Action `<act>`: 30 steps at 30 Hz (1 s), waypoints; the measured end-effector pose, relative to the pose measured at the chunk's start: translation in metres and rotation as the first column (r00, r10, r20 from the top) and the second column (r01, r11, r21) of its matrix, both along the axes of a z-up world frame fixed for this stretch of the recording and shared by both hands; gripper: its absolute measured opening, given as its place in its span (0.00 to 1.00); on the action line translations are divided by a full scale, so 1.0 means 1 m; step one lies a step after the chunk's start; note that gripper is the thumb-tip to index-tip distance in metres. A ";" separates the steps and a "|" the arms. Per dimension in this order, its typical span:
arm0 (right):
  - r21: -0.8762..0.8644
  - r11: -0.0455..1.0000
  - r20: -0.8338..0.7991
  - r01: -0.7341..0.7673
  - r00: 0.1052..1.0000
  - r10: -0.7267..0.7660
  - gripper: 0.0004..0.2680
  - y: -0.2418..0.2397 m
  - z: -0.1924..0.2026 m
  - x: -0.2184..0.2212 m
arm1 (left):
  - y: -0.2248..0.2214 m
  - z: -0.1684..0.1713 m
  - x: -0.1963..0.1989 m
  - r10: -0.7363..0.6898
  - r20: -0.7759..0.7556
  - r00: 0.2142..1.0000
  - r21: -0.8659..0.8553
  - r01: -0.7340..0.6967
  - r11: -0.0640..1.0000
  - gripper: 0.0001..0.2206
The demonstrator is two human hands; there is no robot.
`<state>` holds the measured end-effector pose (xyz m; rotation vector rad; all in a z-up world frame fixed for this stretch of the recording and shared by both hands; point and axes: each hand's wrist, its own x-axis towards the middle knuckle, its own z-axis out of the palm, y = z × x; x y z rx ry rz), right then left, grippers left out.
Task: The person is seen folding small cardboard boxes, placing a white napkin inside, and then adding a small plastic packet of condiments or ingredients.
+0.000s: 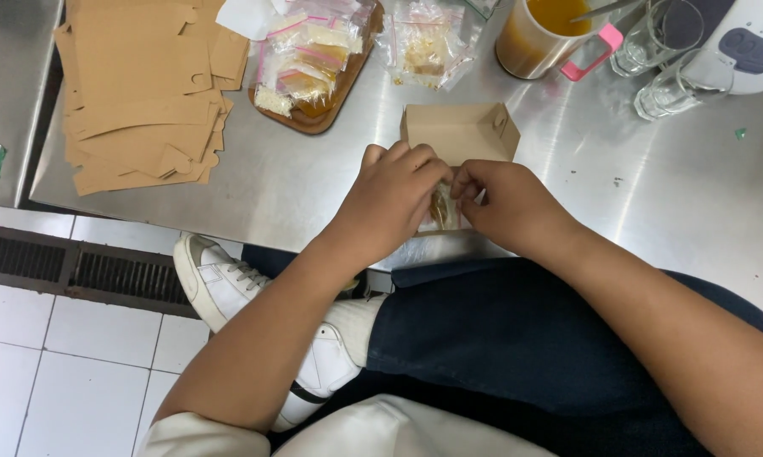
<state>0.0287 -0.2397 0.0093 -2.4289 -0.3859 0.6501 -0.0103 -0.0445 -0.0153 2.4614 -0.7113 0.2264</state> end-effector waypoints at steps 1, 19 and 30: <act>-0.001 1.000 0.001 0.001 1.000 -0.001 0.07 0.001 -0.001 0.000 | 0.001 0.000 -0.001 -0.001 0.001 1.000 -0.001 0.001 1.000 0.08; -0.164 0.971 0.165 -0.176 0.965 0.203 0.10 0.009 -0.006 -0.006 | -0.001 0.002 -0.012 -0.155 0.006 0.988 0.139 0.153 0.978 0.06; -0.138 0.964 0.221 -0.227 0.942 0.253 0.11 0.002 0.010 0.001 | -0.004 0.013 -0.012 -0.089 -0.029 0.996 0.207 0.093 0.974 0.07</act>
